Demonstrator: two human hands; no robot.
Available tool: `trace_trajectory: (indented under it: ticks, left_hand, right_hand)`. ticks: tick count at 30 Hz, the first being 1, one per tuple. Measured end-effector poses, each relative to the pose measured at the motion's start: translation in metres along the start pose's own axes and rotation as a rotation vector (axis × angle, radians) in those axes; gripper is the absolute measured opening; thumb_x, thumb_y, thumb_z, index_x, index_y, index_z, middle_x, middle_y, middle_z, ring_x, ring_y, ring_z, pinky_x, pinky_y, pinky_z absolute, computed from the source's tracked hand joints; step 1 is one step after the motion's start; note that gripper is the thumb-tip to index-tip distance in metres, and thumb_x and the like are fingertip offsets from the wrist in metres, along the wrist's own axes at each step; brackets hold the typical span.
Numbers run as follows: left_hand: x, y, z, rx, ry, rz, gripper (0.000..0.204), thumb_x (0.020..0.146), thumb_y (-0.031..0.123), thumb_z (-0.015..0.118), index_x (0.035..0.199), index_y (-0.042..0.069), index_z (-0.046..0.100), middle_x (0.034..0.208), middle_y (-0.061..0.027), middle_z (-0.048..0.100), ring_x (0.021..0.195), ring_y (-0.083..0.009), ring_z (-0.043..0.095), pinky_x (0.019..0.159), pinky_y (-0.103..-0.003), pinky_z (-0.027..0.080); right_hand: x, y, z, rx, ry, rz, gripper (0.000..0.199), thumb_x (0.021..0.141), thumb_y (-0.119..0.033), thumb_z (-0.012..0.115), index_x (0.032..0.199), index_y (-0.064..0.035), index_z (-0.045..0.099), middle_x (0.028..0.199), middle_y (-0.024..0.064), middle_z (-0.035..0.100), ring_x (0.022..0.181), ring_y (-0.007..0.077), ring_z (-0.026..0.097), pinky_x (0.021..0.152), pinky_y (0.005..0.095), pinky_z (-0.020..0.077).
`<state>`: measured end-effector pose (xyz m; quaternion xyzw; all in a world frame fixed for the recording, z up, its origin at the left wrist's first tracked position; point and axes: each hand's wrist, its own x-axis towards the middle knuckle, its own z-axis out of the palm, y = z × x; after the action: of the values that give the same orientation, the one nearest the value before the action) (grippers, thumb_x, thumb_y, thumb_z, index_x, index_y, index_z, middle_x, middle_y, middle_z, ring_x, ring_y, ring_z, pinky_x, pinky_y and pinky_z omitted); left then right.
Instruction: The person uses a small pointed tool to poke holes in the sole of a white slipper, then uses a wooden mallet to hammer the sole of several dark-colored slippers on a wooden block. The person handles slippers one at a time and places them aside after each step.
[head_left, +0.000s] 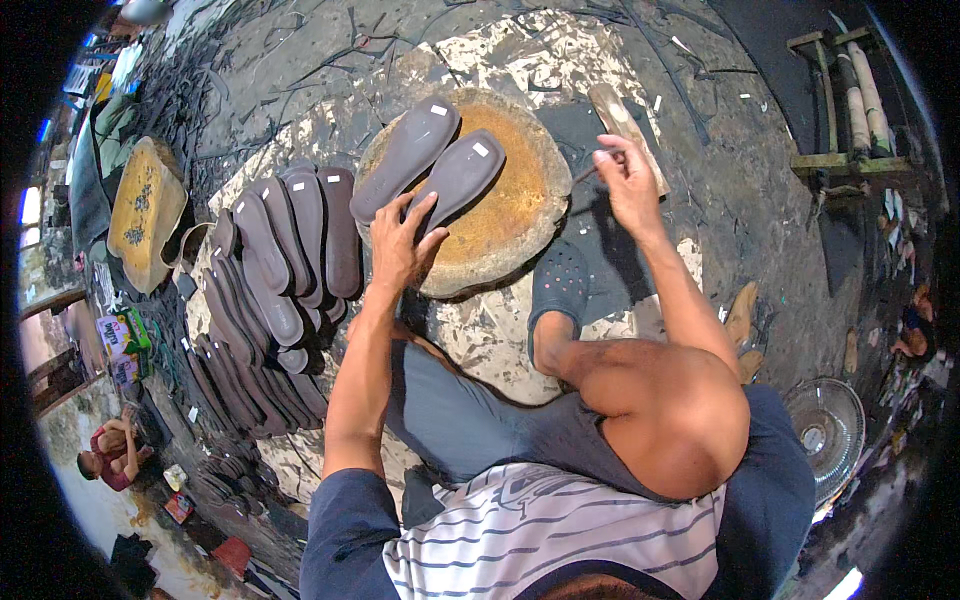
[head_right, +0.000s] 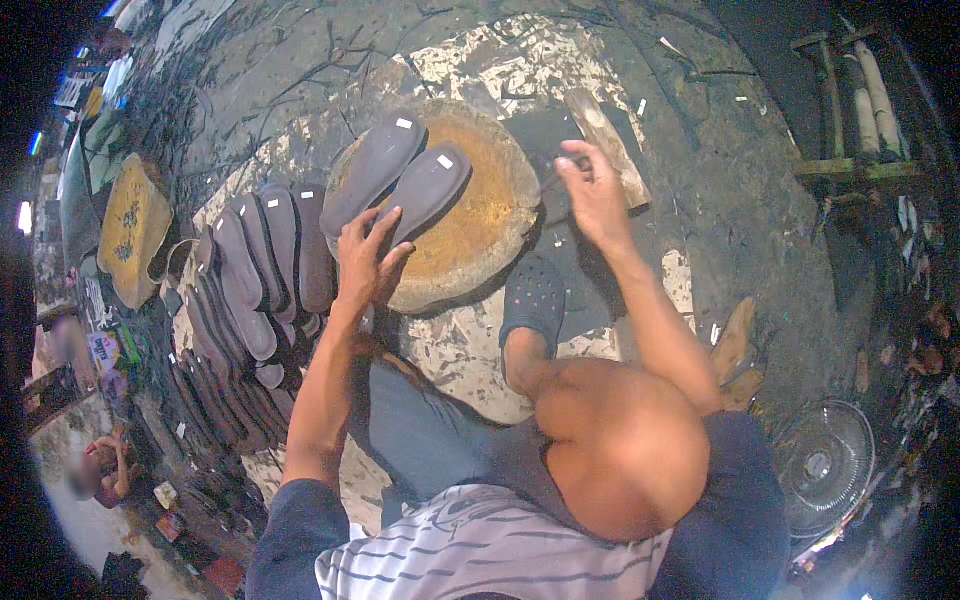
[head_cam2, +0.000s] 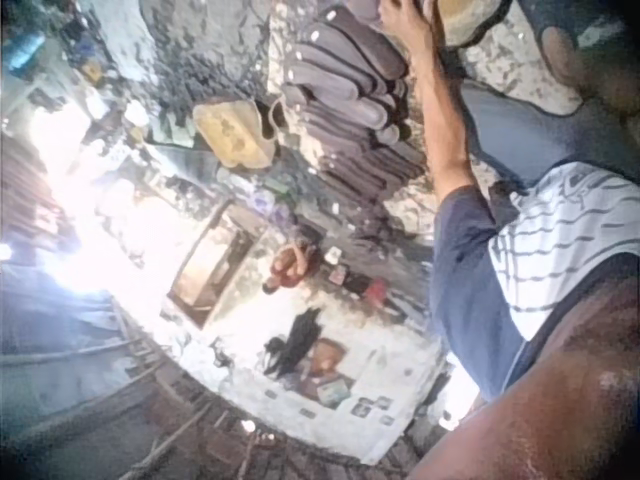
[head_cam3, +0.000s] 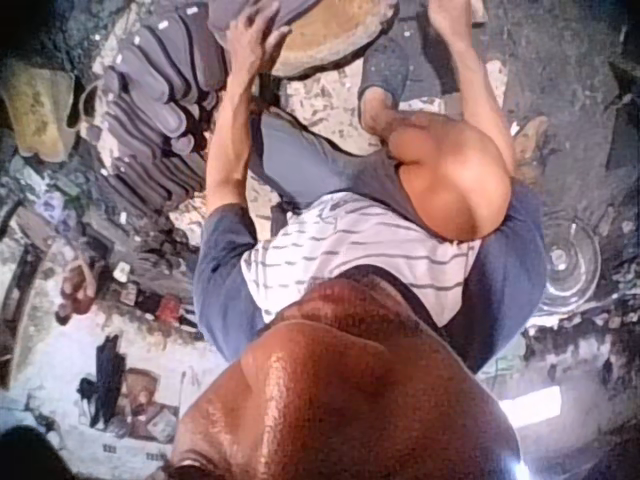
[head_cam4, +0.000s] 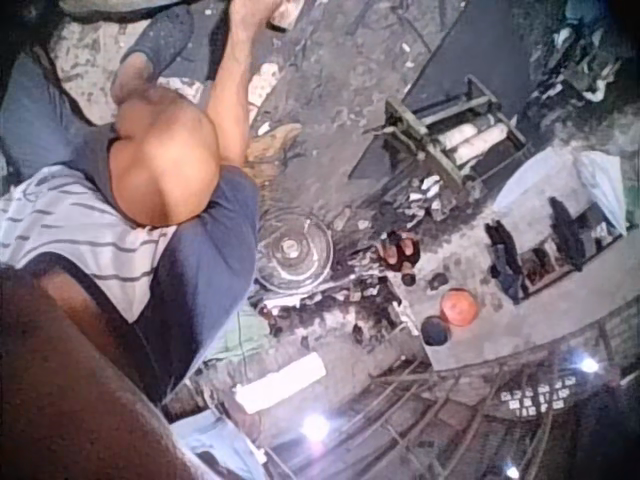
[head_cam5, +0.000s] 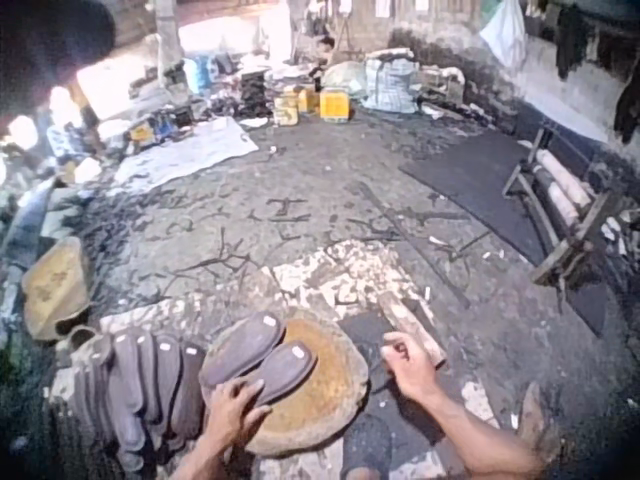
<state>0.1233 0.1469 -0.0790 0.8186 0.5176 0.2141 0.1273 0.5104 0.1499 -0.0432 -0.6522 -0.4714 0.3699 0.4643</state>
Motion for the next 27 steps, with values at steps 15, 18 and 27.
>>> trace_trajectory:
  ticks: [15,18,27]
  left_hand:
    - [-0.007,0.063,0.008,-0.768,0.105,-0.619,0.034,0.103,0.015,0.071,0.134,0.001,0.069,0.111,-0.0067,0.071,0.102,-0.0141,0.071,0.082,-0.027,0.057]
    - [0.0,0.061,0.007,-1.15,0.148,-0.775,0.041,0.105,0.018,0.07,0.139,-0.002,0.063,0.116,-0.007,0.069,0.106,-0.0162,0.071,0.086,-0.028,0.06]
    - [0.029,0.06,-0.005,-1.312,0.188,-0.846,0.047,0.106,0.017,0.068,0.144,-0.007,0.056,0.136,-0.0138,0.066,0.112,-0.0222,0.072,0.094,-0.033,0.062]
  right_hand:
    - [0.038,0.093,-0.075,-1.042,0.131,-0.009,0.072,0.09,-0.043,0.08,0.141,0.0021,0.058,0.131,0.0266,0.066,0.124,0.0423,0.062,0.109,0.0481,0.0463]
    - [0.05,0.102,-0.087,-0.625,-0.066,0.243,0.071,0.096,-0.046,0.075,0.143,0.0036,0.055,0.127,0.0244,0.068,0.112,0.04,0.068,0.099,0.0481,0.0534]
    - [-0.033,-0.007,-0.029,1.518,-0.538,0.621,0.048,0.108,-0.038,0.056,0.142,-0.0045,0.054,0.116,0.0165,0.07,0.102,0.0281,0.071,0.085,0.0511,0.0632]
